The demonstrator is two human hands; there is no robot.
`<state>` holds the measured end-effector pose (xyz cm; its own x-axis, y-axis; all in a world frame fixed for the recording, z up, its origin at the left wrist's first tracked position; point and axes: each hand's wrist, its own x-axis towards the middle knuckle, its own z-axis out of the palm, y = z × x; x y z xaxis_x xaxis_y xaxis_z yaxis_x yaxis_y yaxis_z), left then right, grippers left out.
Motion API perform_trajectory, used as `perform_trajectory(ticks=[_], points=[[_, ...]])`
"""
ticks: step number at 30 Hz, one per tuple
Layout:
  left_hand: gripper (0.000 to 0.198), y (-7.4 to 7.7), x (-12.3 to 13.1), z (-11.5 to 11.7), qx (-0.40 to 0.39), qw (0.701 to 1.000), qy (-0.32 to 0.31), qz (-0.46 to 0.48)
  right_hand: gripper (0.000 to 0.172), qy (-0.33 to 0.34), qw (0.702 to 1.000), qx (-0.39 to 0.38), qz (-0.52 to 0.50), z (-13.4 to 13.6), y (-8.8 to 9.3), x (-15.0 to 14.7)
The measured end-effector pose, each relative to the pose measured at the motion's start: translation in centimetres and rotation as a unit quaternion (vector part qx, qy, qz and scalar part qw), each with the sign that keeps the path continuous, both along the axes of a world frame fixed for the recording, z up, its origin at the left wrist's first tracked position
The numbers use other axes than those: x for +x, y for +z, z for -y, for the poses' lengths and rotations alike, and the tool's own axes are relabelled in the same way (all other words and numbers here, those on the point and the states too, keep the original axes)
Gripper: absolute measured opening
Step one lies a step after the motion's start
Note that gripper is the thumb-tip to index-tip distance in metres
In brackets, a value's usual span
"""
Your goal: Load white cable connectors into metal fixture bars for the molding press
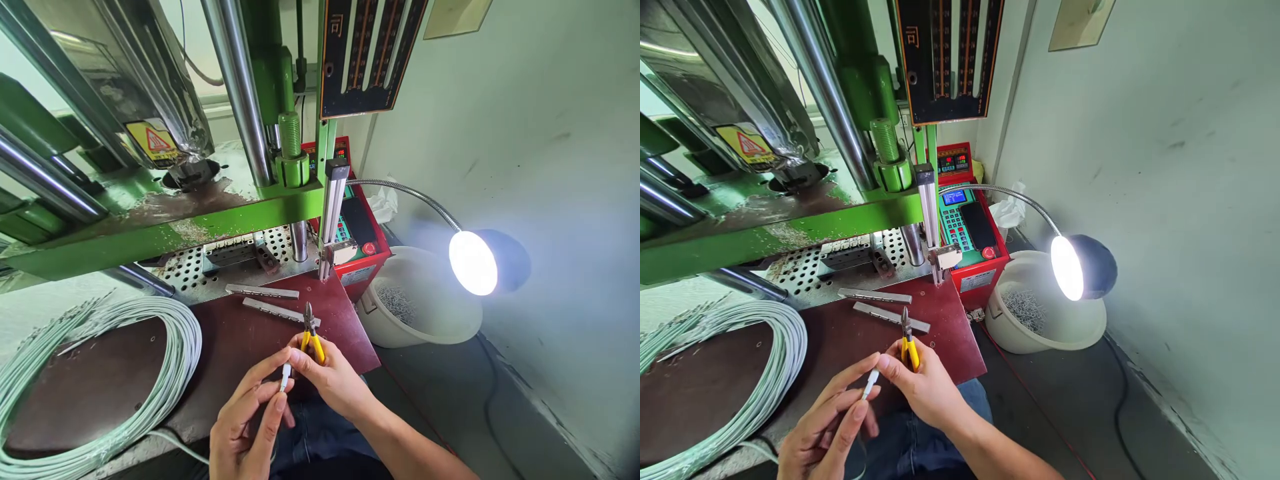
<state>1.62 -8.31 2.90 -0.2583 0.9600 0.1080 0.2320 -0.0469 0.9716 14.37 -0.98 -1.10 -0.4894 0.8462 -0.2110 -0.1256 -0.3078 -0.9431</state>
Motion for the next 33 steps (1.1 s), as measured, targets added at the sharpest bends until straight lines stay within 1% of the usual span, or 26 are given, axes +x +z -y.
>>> perform_trajectory(ticks=[2,4,6,7,9,11,13,14,16,18,20,25,27,30,33], points=[[0.015,-0.2,-0.3,0.2,-0.004,0.999,0.001,0.036,0.046,0.008,1.000,-0.005,0.004,-0.1,-0.1,-0.1],[0.015,-0.4,-0.5,0.2,0.001,0.998,-0.018,0.057,0.047,0.023,1.000,-0.015,0.000,0.0,-0.2,-0.1],[0.015,-0.3,-0.7,0.1,0.010,0.998,-0.021,0.051,0.045,0.034,0.999,-0.010,0.015,0.2,-0.2,0.0],[0.014,-0.3,-0.8,0.0,0.016,0.999,-0.013,0.038,0.044,0.035,0.999,0.006,0.039,0.3,-0.1,0.1],[0.013,-0.1,-1.0,-0.2,0.035,0.999,0.007,-0.005,0.040,0.030,0.990,0.066,0.121,0.6,0.4,0.7],[0.012,0.0,-1.2,-0.4,0.059,0.996,0.007,-0.062,0.032,0.034,0.968,0.145,0.203,1.0,1.0,1.5],[0.014,-0.1,-1.5,-0.5,0.077,0.989,-0.002,-0.123,0.023,0.042,0.943,0.221,0.246,1.3,1.7,2.2],[0.015,-0.2,-1.6,-0.6,0.085,0.985,-0.005,-0.152,0.023,0.043,0.931,0.254,0.257,1.5,1.9,2.5],[0.018,-0.5,-1.8,-0.9,0.114,0.972,-0.009,-0.207,0.031,0.038,0.908,0.307,0.282,1.7,2.2,2.9],[0.020,-0.8,-1.9,-1.1,0.157,0.956,-0.014,-0.249,0.036,0.032,0.888,0.340,0.310,1.9,2.3,3.1],[0.022,-0.9,-1.9,-1.2,0.186,0.944,-0.021,-0.273,0.036,0.030,0.876,0.355,0.325,1.9,2.2,3.1],[0.021,-1.0,-2.1,-1.3,0.214,0.930,-0.026,-0.299,0.036,0.022,0.866,0.370,0.337,2.1,1.8,3.0],[0.021,-1.0,-2.1,-1.3,0.218,0.926,-0.025,-0.307,0.037,0.019,0.864,0.370,0.340,2.1,1.6,3.0],[0.022,-1.0,-2.1,-1.5,0.197,0.927,-0.025,-0.318,0.037,0.022,0.866,0.369,0.337,2.1,1.4,2.9],[0.021,-1.1,-2.0,-1.6,0.224,0.919,-0.024,-0.324,0.037,0.020,0.868,0.366,0.335,2.0,1.4,3.0]])
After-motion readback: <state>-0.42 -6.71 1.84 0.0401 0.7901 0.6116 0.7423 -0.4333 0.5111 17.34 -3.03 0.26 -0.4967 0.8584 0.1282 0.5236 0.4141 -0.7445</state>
